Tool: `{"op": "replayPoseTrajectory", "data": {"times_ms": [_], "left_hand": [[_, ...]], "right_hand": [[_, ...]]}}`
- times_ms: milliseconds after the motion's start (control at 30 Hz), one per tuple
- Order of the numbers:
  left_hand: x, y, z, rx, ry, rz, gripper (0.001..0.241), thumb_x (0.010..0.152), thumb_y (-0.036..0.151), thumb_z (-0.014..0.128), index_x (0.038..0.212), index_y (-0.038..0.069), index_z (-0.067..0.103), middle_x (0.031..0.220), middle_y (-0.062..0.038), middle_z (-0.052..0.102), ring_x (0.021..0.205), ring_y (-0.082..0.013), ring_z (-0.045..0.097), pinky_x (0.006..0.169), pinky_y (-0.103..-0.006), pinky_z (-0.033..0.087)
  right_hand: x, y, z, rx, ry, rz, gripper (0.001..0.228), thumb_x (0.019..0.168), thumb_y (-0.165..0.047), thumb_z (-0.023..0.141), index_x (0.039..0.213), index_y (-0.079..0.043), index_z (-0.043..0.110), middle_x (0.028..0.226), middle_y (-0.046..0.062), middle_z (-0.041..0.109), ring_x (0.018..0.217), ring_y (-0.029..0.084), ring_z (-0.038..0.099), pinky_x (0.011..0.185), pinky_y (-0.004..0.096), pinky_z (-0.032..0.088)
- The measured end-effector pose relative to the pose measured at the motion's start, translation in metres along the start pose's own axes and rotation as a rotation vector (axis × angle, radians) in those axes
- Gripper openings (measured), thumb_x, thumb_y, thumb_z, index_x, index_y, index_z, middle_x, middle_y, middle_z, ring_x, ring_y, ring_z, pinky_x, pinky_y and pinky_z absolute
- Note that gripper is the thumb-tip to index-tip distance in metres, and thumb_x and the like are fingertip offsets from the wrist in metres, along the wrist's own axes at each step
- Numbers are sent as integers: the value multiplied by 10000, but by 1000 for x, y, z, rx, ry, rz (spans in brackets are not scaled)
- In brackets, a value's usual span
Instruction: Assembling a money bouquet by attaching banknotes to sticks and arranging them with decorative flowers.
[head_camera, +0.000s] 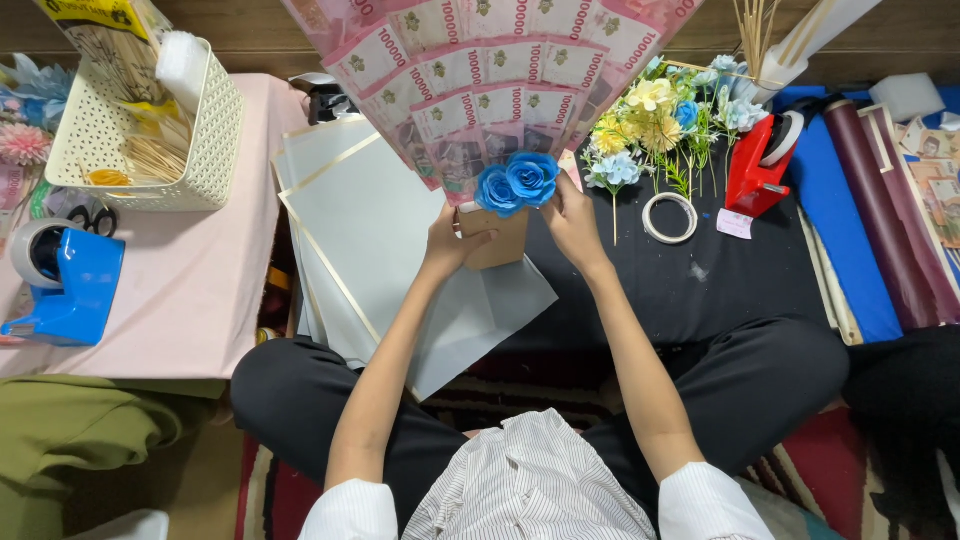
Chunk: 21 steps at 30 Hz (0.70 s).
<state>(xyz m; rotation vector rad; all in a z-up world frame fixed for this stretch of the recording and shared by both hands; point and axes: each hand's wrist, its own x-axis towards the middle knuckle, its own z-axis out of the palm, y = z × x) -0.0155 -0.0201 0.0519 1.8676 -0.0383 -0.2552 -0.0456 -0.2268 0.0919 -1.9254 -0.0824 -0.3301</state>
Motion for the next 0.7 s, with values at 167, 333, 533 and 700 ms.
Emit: {"op": "replayPoseTrajectory", "data": {"times_ms": [167,333,533,700], "left_hand": [[-1,-9,4,-15,19,88,815,709,228,903,1400,63,504,1283,-188,648,1206,-385,617,1023,-461,519],[-3,-12,6,-2,45,147,794,695,194,913,1369,47,522,1269,-176,655,1204,-363,624,1034,-436,518],[-3,-10,5,-16,36,133,828,694,214,915,1394,51,505,1285,-171,648,1216,-360,615,1043,-436,512],[-7,3,3,3,15,75,816,722,191,896,1413,61,481,1290,-169,644,1224,-362,609,1044,-447,515]], "right_hand": [[-8,-37,2,-239,49,-301,185,1032,-19,545,1187,-76,628,1003,123,663,943,323,671,821,417,566],[-5,-41,10,-324,170,-455,45,1026,-19,576,1011,-37,614,893,119,593,839,325,639,700,409,554],[7,-28,13,-311,284,-410,128,1024,-46,571,974,-44,690,969,111,604,932,352,649,795,400,540],[20,-47,6,-254,208,-417,147,1031,-59,538,1063,-42,680,960,148,620,936,435,643,773,463,557]]}}
